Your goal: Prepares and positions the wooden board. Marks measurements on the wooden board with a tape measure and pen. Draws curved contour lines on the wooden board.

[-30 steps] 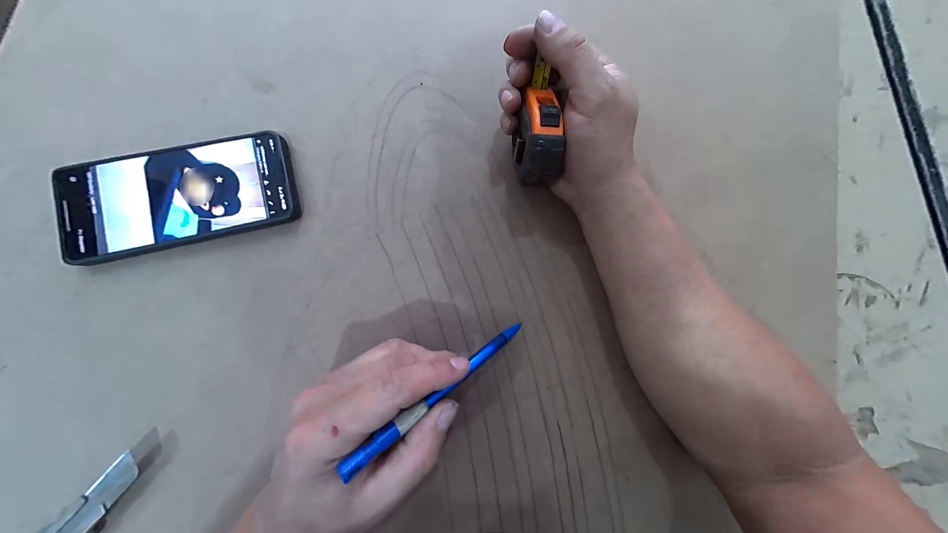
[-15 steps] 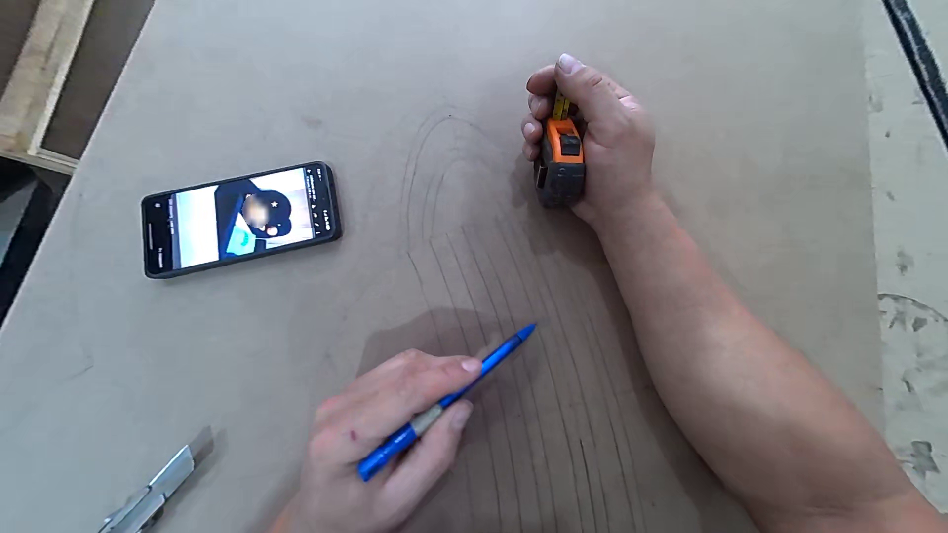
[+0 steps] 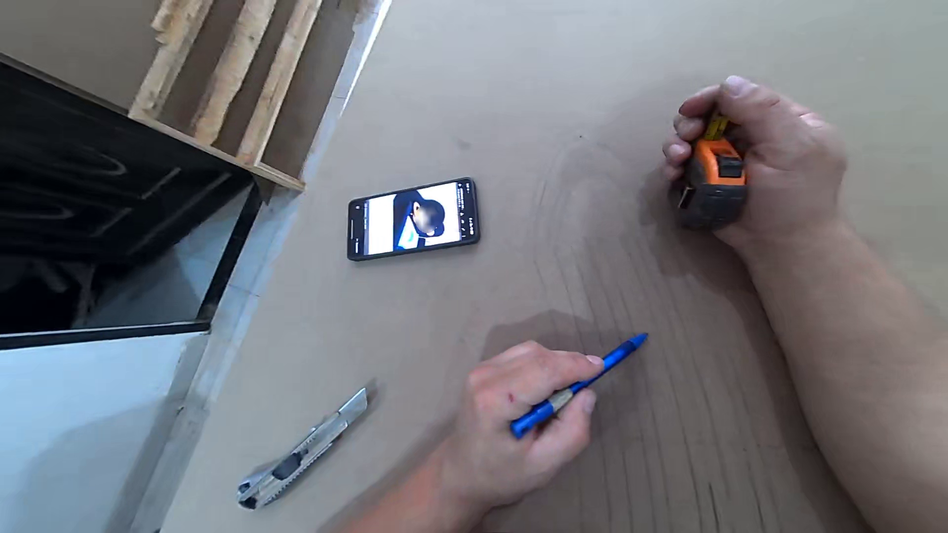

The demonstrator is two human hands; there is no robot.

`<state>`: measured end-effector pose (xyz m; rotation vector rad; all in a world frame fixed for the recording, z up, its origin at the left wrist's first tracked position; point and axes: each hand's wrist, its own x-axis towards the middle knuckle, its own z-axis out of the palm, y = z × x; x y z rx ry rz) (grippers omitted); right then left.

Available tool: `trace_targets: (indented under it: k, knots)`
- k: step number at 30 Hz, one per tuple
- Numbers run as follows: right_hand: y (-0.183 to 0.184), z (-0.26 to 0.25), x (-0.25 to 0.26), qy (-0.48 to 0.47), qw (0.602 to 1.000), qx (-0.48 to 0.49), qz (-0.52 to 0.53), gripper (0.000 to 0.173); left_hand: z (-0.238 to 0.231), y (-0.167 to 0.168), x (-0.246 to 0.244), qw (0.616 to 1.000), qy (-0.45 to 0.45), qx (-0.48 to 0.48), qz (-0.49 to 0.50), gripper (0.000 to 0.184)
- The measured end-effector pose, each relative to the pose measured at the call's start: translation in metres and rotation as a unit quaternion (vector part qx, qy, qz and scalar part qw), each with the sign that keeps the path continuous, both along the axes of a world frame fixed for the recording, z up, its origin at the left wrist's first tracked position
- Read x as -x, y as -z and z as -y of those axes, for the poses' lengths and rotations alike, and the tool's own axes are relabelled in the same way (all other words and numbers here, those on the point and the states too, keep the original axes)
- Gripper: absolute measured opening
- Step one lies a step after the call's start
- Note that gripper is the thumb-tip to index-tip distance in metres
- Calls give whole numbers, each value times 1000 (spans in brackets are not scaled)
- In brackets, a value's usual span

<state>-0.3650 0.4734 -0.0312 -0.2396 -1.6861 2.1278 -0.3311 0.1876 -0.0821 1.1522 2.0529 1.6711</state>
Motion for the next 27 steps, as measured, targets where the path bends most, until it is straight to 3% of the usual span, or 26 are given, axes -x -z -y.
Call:
trace_targets:
  k: [1, 3, 27]
  knots:
    - [36, -19, 7, -10, 999, 12, -44, 40, 0, 0, 0, 1000, 0, 0, 0, 19]
    - [51, -28, 11, 10, 999, 42, -5, 39, -1, 0, 0, 1000, -2, 1, 3, 19]
    - [44, -26, 9, 15, 999, 42, 21, 39, -1, 0, -1, 1000, -4, -3, 3, 19]
